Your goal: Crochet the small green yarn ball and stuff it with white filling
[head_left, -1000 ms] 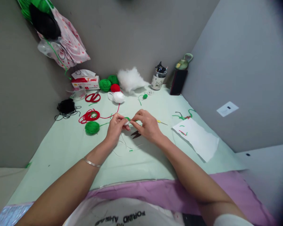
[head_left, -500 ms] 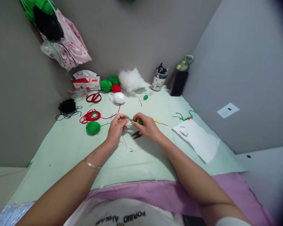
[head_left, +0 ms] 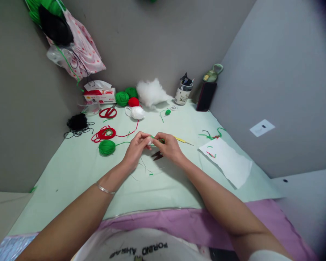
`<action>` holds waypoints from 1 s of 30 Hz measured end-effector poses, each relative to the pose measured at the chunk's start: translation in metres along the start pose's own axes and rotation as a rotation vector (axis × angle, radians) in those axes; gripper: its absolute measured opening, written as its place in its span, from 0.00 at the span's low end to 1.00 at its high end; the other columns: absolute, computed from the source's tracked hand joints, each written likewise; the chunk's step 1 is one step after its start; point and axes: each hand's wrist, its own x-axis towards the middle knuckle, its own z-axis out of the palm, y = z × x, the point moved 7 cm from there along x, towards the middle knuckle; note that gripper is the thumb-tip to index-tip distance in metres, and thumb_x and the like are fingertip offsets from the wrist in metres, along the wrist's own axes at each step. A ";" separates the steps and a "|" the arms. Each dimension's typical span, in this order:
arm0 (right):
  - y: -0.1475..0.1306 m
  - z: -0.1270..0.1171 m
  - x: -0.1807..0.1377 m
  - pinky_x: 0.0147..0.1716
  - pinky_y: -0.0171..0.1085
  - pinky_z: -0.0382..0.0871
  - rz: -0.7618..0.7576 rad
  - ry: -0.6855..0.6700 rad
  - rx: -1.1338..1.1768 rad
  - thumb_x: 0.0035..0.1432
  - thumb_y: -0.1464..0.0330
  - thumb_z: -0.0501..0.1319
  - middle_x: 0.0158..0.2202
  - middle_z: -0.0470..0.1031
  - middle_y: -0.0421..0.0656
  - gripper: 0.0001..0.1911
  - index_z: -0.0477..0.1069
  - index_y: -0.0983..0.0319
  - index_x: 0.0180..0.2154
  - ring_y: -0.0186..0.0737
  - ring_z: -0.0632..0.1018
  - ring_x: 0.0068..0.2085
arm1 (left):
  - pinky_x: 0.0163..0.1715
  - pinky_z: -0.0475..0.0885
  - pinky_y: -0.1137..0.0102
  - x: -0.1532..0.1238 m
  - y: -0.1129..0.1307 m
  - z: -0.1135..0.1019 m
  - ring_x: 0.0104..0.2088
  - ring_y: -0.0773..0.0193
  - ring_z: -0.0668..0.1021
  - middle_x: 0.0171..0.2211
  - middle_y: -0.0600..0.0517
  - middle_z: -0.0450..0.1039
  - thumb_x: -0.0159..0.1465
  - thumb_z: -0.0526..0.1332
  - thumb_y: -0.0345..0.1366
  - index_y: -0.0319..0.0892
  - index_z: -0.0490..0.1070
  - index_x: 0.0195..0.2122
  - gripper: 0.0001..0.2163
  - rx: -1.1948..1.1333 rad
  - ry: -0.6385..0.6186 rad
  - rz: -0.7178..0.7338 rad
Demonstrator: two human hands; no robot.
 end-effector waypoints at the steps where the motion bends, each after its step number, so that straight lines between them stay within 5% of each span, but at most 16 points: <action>1: 0.001 -0.001 0.000 0.27 0.34 0.53 0.013 0.010 0.000 0.59 0.58 0.60 0.20 0.60 0.33 0.15 0.66 0.59 0.25 0.34 0.62 0.26 | 0.37 0.72 0.70 0.000 0.000 0.001 0.30 0.67 0.75 0.31 0.56 0.74 0.58 0.70 0.42 0.42 0.72 0.37 0.13 0.001 -0.017 -0.003; 6: 0.000 -0.008 0.001 0.27 0.34 0.54 0.028 0.022 -0.011 0.59 0.59 0.59 0.20 0.60 0.33 0.14 0.65 0.59 0.25 0.33 0.61 0.24 | 0.44 0.74 0.66 0.000 0.001 0.004 0.35 0.64 0.79 0.32 0.55 0.77 0.56 0.74 0.44 0.42 0.73 0.43 0.19 0.014 -0.094 -0.018; 16: -0.022 0.001 -0.012 0.31 0.35 0.53 -0.074 -0.094 -0.187 0.64 0.67 0.56 0.24 0.69 0.37 0.11 0.68 0.59 0.28 0.36 0.66 0.28 | 0.33 0.75 0.71 0.010 -0.012 -0.006 0.28 0.67 0.76 0.29 0.57 0.74 0.60 0.72 0.37 0.41 0.71 0.36 0.11 0.108 0.012 0.011; 24: -0.021 0.009 -0.015 0.33 0.36 0.52 -0.083 -0.115 -0.325 0.63 0.70 0.60 0.26 0.74 0.39 0.05 0.74 0.58 0.35 0.38 0.69 0.29 | 0.49 0.79 0.54 0.011 -0.025 -0.010 0.50 0.54 0.80 0.56 0.43 0.74 0.71 0.64 0.41 0.40 0.71 0.58 0.18 0.147 0.019 -0.139; 26: -0.019 0.008 -0.012 0.32 0.36 0.51 -0.074 -0.115 -0.329 0.62 0.69 0.62 0.25 0.73 0.38 0.03 0.73 0.59 0.34 0.37 0.67 0.27 | 0.46 0.80 0.57 0.008 -0.025 -0.009 0.47 0.56 0.81 0.53 0.44 0.76 0.71 0.64 0.41 0.40 0.72 0.57 0.16 0.111 0.010 -0.169; 30: -0.015 0.002 -0.009 0.31 0.35 0.50 -0.044 -0.095 -0.272 0.62 0.65 0.63 0.22 0.67 0.35 0.09 0.70 0.58 0.29 0.36 0.64 0.26 | 0.34 0.78 0.69 0.004 -0.019 -0.006 0.29 0.68 0.77 0.31 0.54 0.75 0.65 0.69 0.37 0.38 0.74 0.43 0.10 0.003 0.004 -0.177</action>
